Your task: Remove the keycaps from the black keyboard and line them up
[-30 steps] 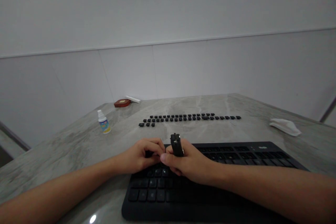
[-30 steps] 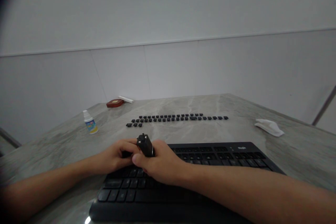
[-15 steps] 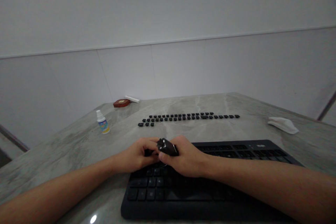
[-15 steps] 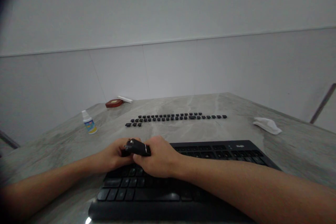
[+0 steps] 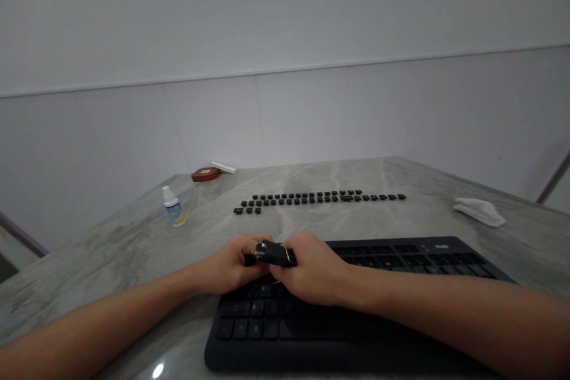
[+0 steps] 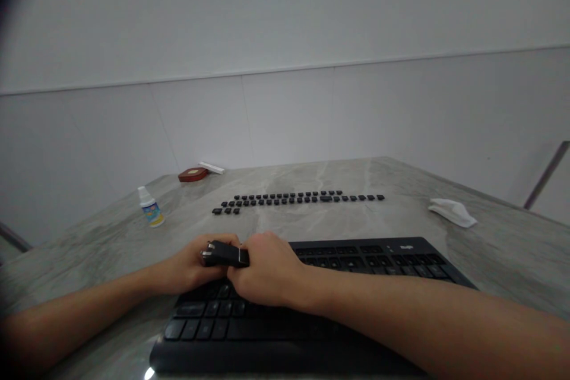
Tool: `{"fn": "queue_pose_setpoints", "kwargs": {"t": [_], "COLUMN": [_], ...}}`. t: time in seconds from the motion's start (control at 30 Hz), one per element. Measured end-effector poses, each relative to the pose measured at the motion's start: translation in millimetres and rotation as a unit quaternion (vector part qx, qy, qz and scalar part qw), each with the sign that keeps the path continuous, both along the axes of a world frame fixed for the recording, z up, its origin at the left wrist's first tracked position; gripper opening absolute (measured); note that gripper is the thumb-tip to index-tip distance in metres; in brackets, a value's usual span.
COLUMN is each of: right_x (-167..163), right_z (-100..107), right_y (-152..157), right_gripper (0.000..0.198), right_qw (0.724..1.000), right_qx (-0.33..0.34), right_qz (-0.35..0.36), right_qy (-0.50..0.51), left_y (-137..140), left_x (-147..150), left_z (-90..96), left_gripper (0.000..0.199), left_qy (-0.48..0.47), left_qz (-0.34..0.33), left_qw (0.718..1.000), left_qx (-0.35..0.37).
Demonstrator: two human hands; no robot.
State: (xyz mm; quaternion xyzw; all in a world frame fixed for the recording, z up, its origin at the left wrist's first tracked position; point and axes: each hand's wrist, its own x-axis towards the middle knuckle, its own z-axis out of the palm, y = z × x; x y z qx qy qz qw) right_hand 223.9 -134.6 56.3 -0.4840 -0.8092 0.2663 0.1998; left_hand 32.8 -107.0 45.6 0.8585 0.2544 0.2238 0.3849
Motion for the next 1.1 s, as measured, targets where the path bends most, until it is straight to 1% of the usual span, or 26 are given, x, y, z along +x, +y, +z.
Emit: {"fn": "queue_pose_setpoints", "kwargs": {"t": [0.17, 0.3, 0.6, 0.73, 0.87, 1.1], "right_x": [-1.5, -2.3, -3.6, -3.0, -1.9, -0.2], "right_z": [-0.2, 0.7, 1.8, 1.9, -2.8, -3.8], "right_y": [0.7, 0.7, -1.8, -3.7, -7.2, -11.2], "right_gripper": [0.026, 0.025, 0.027, 0.025, 0.020, 0.022], "right_qw": [0.999, 0.999, 0.999, 0.999, 1.000, 1.000], "right_qx": [-0.011, -0.017, 0.011, 0.010, 0.009, -0.002], "right_qz": [-0.030, -0.034, -0.042, -0.041, -0.022, -0.002], "right_qy": [0.001, -0.003, -0.018, -0.020, -0.018, 0.004], "left_y": [-0.1, 0.6, 2.4, 4.9, 5.6, 6.6], "left_x": [0.1, -0.2, -2.1, -4.1, -4.9, -4.5], "left_z": [-2.3, -4.6, -6.0, -8.7, -8.1, -9.0], "left_gripper": [0.007, 0.006, 0.005, 0.008, 0.016, 0.016], "left_qy": [-0.001, -0.011, -0.008, -0.016, -0.012, -0.025], "left_qz": [0.005, 0.005, 0.035, 0.035, 0.016, -0.003], "left_qw": [1.000, 1.000, 0.999, 0.999, 0.999, 0.998], "left_qx": [-0.013, -0.014, 0.009, 0.024, 0.042, 0.051]}}
